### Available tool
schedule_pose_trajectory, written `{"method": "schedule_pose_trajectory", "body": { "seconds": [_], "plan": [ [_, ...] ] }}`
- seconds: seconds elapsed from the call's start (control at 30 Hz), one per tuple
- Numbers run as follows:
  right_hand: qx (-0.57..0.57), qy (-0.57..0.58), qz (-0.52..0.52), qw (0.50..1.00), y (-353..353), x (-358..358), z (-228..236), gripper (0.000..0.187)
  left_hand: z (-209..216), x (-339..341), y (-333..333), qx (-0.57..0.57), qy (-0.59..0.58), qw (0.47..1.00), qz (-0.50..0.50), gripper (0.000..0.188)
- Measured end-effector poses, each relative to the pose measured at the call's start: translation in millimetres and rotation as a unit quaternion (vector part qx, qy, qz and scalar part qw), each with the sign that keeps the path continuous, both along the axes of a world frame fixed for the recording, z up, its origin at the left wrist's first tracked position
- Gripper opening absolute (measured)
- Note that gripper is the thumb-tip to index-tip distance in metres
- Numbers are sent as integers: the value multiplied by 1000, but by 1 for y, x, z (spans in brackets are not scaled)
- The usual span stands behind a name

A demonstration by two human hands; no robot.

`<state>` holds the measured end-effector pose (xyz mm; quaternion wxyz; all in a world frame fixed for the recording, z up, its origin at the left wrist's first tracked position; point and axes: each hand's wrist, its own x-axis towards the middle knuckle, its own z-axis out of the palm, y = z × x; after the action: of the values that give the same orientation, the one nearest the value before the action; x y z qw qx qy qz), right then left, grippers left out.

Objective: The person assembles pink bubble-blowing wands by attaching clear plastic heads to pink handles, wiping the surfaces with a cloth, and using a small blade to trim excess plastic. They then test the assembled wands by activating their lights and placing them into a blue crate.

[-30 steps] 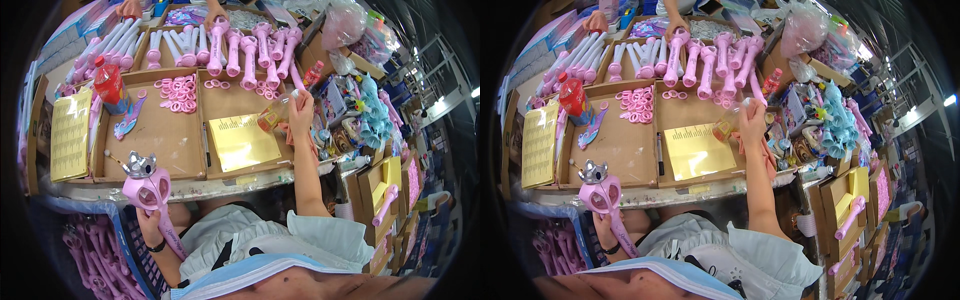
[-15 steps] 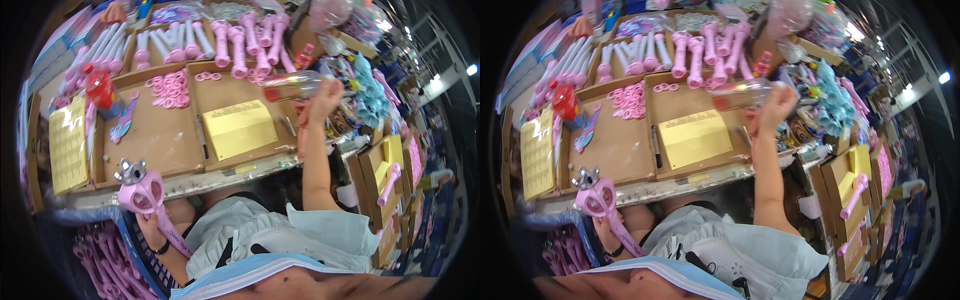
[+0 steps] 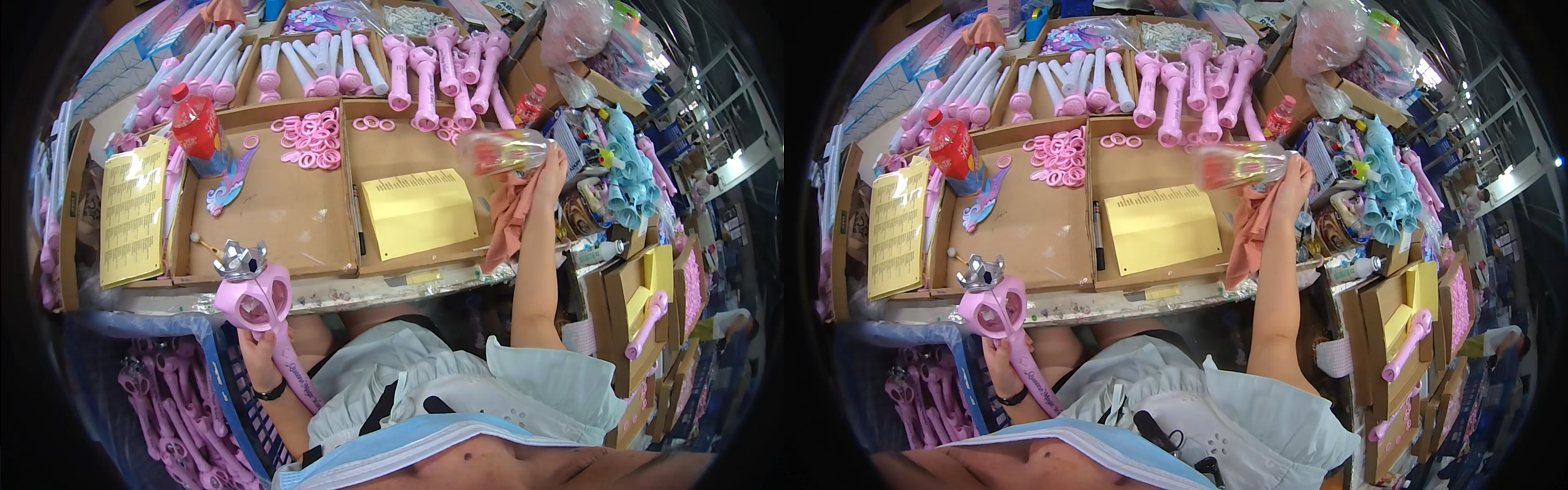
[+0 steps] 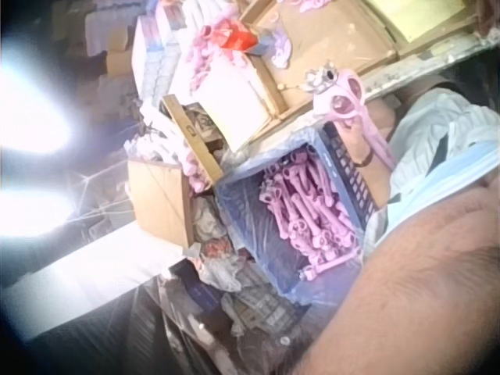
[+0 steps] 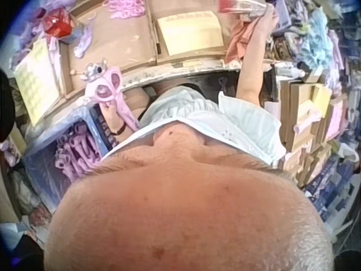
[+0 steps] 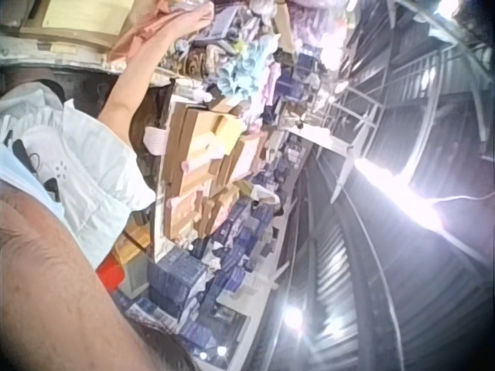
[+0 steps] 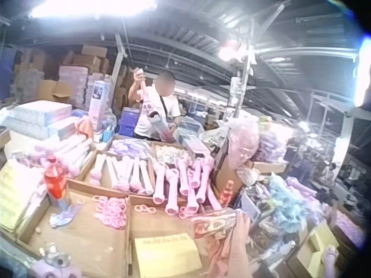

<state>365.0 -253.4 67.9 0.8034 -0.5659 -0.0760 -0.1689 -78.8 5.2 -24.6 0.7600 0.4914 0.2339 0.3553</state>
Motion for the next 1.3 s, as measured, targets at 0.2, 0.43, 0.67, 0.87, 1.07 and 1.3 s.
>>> {"method": "schedule_pose_trajectory", "body": {
  "seconds": [0.2, 0.43, 0.67, 0.87, 1.07, 1.3],
  "plan": [
    [-508, -195, -85, 835, 41, -25, -16, 29, 6, 4, -1, 8, 8, 1000, -4, 53],
    [-458, -174, -92, 867, 41, -37, -8, 37, 21, 1, 13, -22, -102, 994, -38, 77],
    [-204, -188, 88, 957, 57, -146, 31, 31, 38, 30, 45, 4, -155, 988, -16, 78],
    [-321, -322, 384, 804, 124, -248, 33, 31, 35, 61, 11, -155, -216, 964, 21, 70],
    [-401, -454, 359, 710, 166, -282, 35, 41, 43, 55, -10, -145, -206, 967, 33, 70],
    [-278, -415, 364, 786, 165, -277, 25, 39, 54, 42, -25, -173, -188, 964, -68, 61]
  ]
}}
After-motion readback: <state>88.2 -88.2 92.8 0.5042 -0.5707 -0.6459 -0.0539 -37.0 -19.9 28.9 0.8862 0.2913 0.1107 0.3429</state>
